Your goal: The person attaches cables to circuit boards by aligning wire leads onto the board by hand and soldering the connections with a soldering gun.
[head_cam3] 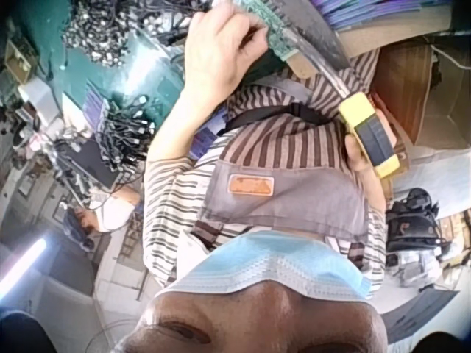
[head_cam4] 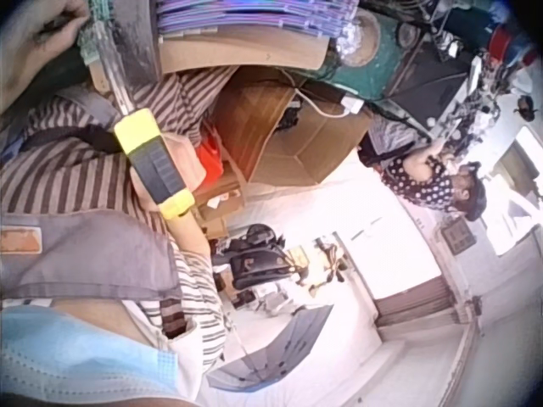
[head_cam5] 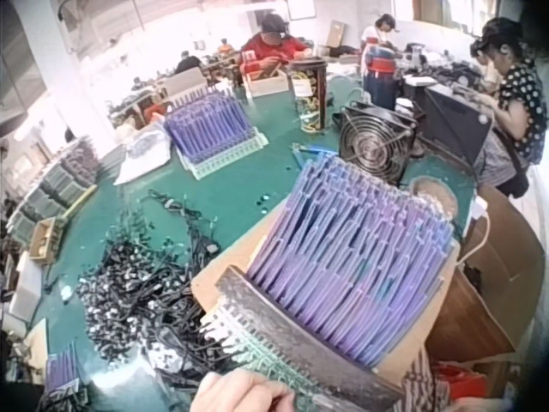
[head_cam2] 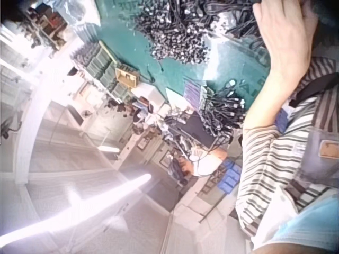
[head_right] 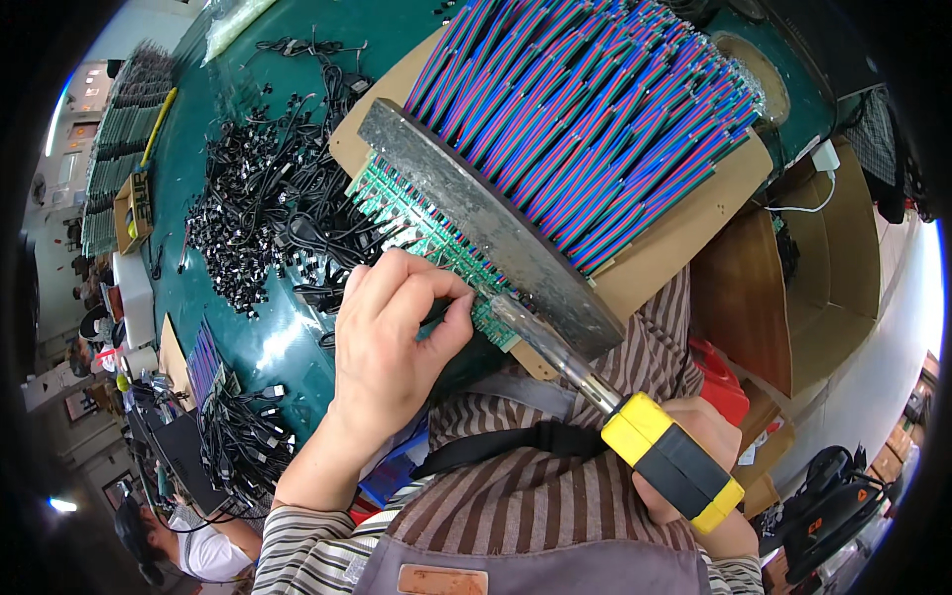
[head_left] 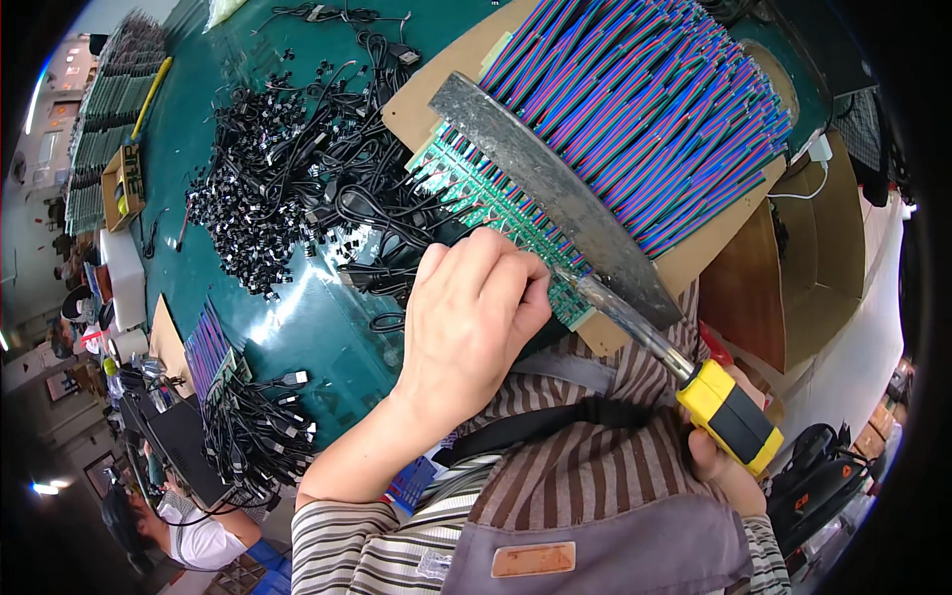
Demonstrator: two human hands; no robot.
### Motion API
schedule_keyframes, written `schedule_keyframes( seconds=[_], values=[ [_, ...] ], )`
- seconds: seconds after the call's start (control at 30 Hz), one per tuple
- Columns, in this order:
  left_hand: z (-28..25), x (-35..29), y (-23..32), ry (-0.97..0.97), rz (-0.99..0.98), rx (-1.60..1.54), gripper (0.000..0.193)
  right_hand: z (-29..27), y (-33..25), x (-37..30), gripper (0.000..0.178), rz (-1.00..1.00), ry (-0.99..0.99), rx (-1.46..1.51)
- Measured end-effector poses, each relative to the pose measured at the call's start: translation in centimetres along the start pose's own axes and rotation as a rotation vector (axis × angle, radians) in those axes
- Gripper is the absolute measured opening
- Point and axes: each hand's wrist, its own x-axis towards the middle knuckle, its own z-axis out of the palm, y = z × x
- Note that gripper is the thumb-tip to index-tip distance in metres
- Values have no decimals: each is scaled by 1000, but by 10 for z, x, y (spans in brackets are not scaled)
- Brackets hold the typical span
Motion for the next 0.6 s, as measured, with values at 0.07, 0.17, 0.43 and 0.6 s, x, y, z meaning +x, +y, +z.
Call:
schedule_keyframes(
  seconds=[0.07, 0.17, 0.43, 0.6],
  values=[
    [-3, 1, 0, -23, -20, -1, 20, 0, 0, 2, 29, -4, 1, 13],
    [-6, 5, 0, -48, -34, -19, 19, 1, 16, -21, 30, 17, 30, 39],
    [-6, 8, 1, -52, -21, -38, 17, -11, 6, -21, 54, 234, 73, 263],
    [-6, 6, 6, -48, -52, -15, 14, -11, 3, 9, 56, 37, 295, 545]
  ],
)
